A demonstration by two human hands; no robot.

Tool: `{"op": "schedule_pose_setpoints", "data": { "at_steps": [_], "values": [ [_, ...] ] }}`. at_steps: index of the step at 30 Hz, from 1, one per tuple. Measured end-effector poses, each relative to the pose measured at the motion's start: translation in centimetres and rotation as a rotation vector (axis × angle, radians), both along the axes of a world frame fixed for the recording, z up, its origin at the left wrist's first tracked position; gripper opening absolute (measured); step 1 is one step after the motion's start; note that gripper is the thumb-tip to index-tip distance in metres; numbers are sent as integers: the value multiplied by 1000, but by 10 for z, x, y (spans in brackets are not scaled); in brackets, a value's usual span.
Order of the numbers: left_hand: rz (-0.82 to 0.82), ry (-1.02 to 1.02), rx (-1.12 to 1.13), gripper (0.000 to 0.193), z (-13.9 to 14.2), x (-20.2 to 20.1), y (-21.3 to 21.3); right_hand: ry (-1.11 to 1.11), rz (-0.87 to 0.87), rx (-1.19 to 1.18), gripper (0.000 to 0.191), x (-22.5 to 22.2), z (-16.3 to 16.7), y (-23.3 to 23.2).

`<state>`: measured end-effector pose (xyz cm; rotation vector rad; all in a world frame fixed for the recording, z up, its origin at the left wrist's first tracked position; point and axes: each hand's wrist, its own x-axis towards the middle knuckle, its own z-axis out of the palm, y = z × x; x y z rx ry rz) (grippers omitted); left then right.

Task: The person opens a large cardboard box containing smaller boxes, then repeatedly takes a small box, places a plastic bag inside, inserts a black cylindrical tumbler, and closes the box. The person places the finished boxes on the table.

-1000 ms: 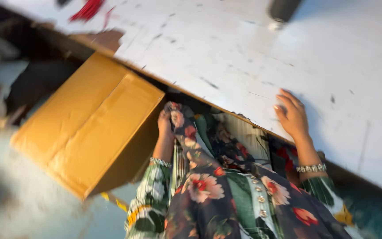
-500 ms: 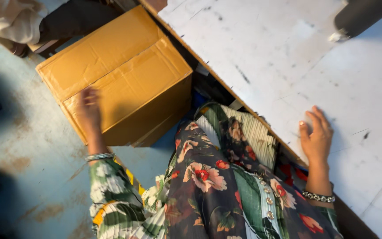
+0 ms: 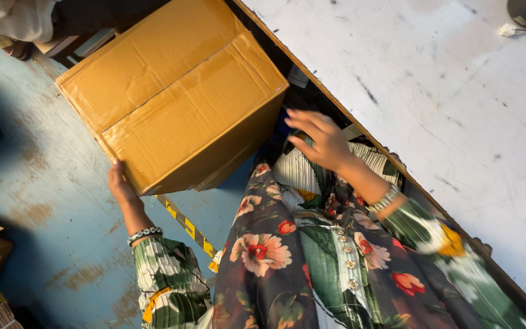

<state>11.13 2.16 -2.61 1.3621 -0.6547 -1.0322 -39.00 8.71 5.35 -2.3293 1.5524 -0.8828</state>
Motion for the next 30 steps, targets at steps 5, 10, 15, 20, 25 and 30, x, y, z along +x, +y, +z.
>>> {"op": "schedule_pose_setpoints", "data": {
  "at_steps": [5,10,15,20,25,30],
  "values": [
    [34,-90,22,28,-16,0,6,-99,-334,266,96,31,-66,-85],
    [86,-2,193,35,-23,-18,32,-620,-495,489,105,13,-92,-111],
    [92,29,344,40,-23,-44,65,-704,-447,560,99,3,-78,-128],
    [1,-257,203,46,-28,-35,61,-525,-436,629,92,-1,-72,-132],
    [-102,-360,233,47,-22,3,29,-346,-350,430,90,4,-82,-91],
    [-205,-447,69,45,7,26,2,-546,-299,531,93,25,-82,-47]
  ]
}}
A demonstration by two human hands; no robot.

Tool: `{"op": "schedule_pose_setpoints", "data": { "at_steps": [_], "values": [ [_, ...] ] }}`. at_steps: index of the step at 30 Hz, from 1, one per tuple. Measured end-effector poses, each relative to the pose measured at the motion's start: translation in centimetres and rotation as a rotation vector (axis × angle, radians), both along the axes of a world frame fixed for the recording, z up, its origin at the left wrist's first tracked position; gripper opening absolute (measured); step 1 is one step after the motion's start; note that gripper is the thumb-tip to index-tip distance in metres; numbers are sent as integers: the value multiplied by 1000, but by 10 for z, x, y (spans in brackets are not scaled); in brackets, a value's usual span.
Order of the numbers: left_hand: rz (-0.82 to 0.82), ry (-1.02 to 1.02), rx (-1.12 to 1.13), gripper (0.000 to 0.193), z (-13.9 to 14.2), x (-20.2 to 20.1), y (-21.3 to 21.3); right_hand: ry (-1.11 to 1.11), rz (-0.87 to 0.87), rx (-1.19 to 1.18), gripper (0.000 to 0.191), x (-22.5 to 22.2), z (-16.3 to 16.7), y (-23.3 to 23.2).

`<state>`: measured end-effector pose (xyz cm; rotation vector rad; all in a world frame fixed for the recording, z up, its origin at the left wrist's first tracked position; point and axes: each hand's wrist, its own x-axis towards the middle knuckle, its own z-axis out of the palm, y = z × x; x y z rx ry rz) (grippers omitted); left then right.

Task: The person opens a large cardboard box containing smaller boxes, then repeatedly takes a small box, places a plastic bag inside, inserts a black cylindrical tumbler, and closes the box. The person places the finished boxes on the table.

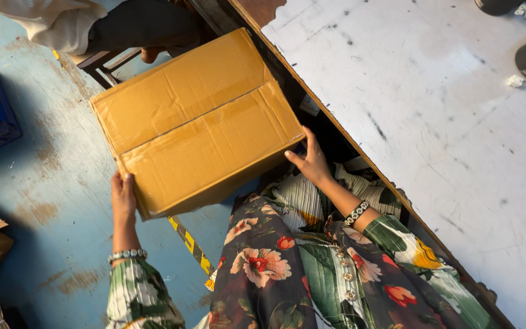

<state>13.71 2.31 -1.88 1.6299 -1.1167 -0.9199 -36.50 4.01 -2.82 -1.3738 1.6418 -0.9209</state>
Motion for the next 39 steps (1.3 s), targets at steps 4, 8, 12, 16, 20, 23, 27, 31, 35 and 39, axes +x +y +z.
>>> {"op": "schedule_pose_setpoints", "data": {
  "at_steps": [4,8,12,16,20,23,27,31,35,39],
  "values": [
    [-5,-936,-346,65,27,-31,-22,-104,-5,27,91,1,3,10],
    [-308,-887,-327,62,46,-110,-59,-230,9,86,80,-15,8,5],
    [-404,-992,-148,68,78,-160,-72,-537,34,221,73,-28,12,5],
    [-474,-1082,-115,56,137,-168,-64,-593,35,208,68,-33,14,21],
    [-678,-1022,-250,17,185,-164,0,-553,-52,176,72,-47,17,45],
    [-922,-807,-11,21,173,-181,86,-608,-58,160,69,-63,21,63],
    [-872,-937,-14,14,93,-221,173,-459,55,219,68,-62,14,83],
    [-615,-1040,34,34,-3,-225,161,9,254,332,74,-41,-5,104],
    [-530,-1244,4,53,-62,-225,120,144,433,178,68,-33,-13,115],
    [-691,-970,359,46,-52,-230,89,227,439,72,59,-29,4,118]
  ]
}}
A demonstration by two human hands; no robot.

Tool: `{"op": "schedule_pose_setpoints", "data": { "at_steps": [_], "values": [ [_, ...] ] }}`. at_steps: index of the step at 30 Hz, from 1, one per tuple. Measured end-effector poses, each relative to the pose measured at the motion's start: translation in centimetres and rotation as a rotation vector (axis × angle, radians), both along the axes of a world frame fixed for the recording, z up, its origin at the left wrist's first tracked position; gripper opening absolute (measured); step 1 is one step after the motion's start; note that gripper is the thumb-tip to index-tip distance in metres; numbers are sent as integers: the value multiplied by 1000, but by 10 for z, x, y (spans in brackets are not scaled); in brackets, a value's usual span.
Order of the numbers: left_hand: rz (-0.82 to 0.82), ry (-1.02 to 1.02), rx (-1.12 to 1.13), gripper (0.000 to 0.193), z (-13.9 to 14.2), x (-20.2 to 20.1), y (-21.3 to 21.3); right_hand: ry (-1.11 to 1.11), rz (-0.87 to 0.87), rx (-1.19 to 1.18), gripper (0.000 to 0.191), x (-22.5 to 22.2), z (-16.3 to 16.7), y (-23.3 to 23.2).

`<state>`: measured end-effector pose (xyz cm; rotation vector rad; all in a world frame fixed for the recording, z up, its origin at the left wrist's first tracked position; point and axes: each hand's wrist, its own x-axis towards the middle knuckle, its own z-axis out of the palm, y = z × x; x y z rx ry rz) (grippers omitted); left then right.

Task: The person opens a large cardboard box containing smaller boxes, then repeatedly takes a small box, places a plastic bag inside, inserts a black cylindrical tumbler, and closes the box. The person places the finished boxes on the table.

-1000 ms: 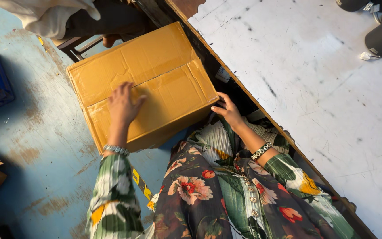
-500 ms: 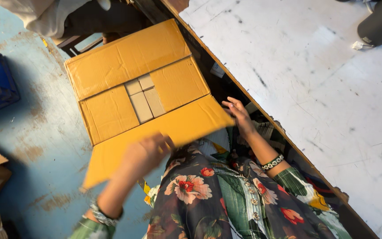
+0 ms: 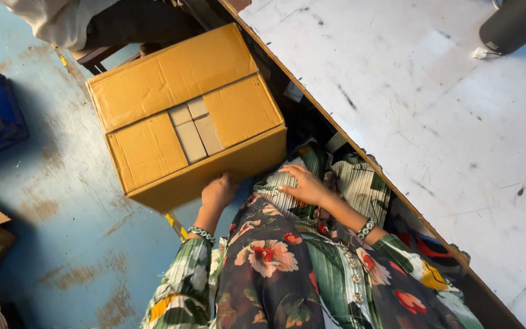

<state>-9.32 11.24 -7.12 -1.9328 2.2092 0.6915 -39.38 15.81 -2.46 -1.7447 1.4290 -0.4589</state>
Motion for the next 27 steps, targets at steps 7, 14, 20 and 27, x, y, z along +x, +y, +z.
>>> {"op": "schedule_pose_setpoints", "data": {
  "at_steps": [7,14,20,27],
  "values": [
    [88,526,-167,33,110,40,-29,268,300,-703,68,72,43,-43],
    [252,640,-443,31,112,76,-65,406,368,-872,36,157,30,-85],
    [42,254,-555,54,68,47,-80,321,312,-870,26,132,19,-60],
    [-75,240,-457,87,72,27,-22,306,313,-738,23,65,31,-23]
  ]
}}
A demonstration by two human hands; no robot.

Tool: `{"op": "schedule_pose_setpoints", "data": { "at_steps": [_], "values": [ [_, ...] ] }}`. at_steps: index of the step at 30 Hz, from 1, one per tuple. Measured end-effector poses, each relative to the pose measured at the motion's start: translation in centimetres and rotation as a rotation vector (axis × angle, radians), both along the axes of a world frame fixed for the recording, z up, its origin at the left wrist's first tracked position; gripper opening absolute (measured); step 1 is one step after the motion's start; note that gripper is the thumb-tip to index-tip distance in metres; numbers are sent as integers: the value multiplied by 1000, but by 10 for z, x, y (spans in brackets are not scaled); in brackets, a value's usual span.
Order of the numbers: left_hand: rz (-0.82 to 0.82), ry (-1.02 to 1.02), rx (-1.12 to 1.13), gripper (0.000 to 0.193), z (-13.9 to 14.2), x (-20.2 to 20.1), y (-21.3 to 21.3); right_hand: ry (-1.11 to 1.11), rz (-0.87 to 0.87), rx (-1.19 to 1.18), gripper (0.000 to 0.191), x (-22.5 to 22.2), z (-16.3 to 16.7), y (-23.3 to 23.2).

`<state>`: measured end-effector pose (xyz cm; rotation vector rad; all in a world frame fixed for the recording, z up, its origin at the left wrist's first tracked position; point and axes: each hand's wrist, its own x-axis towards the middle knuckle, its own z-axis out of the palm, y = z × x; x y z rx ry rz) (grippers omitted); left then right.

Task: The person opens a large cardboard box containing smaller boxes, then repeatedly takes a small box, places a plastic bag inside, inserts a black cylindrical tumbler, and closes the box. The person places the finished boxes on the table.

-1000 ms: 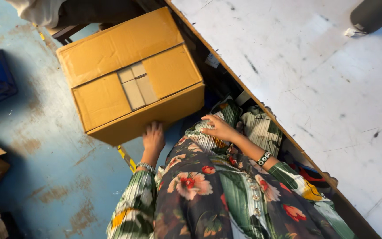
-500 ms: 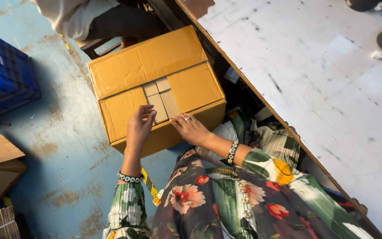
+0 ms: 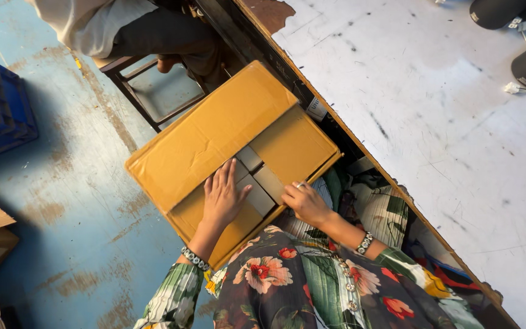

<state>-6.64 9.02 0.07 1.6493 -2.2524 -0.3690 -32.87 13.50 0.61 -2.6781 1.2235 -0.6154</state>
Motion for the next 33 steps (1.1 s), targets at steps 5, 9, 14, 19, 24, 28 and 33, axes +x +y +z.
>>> {"op": "schedule_pose_setpoints", "data": {
  "at_steps": [5,9,14,19,24,28,33],
  "values": [
    [166,-110,-73,76,27,12,-19,-7,-13,39,19,-8,6,-5],
    [427,-158,-396,77,66,82,-116,-53,-44,86,17,-5,11,3],
    [528,-104,82,81,60,125,-188,-96,-114,117,13,-3,11,8],
    [531,8,698,91,44,127,-209,-155,-120,142,11,-5,7,11],
    [473,-9,73,60,32,106,-182,-140,-85,111,17,-6,14,7],
    [-36,58,-225,58,25,50,-106,-123,10,154,31,-9,24,-18],
    [-268,-75,-86,50,77,37,-23,-20,73,126,31,-11,33,-36]
  ]
}}
